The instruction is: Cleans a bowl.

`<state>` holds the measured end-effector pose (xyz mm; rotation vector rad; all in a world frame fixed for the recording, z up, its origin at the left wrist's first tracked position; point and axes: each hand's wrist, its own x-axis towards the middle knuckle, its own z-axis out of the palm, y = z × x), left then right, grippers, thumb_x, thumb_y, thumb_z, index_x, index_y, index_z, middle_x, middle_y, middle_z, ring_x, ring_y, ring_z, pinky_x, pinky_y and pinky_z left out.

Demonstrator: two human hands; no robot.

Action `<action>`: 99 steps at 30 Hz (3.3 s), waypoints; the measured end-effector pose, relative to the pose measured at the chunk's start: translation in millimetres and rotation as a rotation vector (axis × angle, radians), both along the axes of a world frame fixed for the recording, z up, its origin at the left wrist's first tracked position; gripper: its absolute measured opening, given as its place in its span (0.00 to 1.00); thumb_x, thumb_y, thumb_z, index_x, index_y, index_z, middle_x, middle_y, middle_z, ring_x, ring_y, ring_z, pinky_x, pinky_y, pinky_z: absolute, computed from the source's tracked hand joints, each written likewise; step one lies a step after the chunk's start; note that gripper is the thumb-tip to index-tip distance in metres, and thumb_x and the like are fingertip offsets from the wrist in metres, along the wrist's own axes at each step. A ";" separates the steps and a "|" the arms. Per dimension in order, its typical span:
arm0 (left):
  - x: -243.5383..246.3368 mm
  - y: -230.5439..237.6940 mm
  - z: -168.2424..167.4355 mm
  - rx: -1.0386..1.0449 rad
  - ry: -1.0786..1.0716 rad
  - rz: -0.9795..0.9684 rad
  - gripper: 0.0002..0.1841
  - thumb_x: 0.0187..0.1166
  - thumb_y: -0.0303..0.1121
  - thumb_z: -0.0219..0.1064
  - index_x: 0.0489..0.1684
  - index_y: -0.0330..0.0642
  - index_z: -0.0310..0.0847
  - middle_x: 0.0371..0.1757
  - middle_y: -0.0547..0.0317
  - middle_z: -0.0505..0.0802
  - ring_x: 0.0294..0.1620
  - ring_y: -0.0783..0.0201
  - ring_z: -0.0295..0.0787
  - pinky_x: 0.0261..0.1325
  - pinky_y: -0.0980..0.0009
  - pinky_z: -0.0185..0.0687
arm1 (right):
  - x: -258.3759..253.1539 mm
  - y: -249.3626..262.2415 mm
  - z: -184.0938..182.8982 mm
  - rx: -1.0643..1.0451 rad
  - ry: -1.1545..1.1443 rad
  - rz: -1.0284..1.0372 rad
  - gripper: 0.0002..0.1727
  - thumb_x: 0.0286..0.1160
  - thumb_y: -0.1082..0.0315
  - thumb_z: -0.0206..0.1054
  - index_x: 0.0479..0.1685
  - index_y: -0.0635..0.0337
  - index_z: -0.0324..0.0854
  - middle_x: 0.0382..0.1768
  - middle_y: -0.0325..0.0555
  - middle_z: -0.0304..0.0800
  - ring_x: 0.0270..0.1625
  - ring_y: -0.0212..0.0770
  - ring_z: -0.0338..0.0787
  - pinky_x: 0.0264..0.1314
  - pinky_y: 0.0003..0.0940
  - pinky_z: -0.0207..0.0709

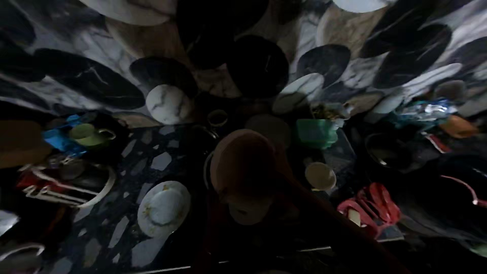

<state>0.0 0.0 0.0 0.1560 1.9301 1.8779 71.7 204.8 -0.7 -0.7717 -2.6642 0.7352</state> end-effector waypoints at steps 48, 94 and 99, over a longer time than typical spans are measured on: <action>17.4 98.2 23.1 0.345 0.062 -0.017 0.25 0.85 0.35 0.52 0.80 0.37 0.60 0.56 0.55 0.87 0.52 0.69 0.88 0.54 0.66 0.89 | 35.0 40.2 21.2 -0.234 0.095 0.041 0.25 0.86 0.63 0.60 0.82 0.54 0.74 0.80 0.46 0.78 0.80 0.45 0.78 0.81 0.48 0.71; 14.6 149.2 27.4 -0.338 0.794 -0.186 0.44 0.83 0.41 0.64 0.93 0.29 0.40 0.90 0.25 0.54 0.91 0.34 0.51 0.89 0.41 0.52 | 94.6 62.0 27.4 -0.753 0.982 -0.386 0.28 0.84 0.57 0.58 0.77 0.67 0.71 0.63 0.42 0.88 0.61 0.24 0.86 0.64 0.26 0.82; 55.8 131.2 70.3 -0.019 0.233 -0.351 0.30 0.93 0.48 0.46 0.78 0.28 0.67 0.62 0.43 0.87 0.58 0.64 0.86 0.61 0.64 0.85 | 54.9 15.7 25.8 -0.235 0.946 -0.197 0.16 0.69 0.66 0.72 0.44 0.74 0.88 0.47 0.59 0.92 0.53 0.42 0.91 0.62 0.35 0.84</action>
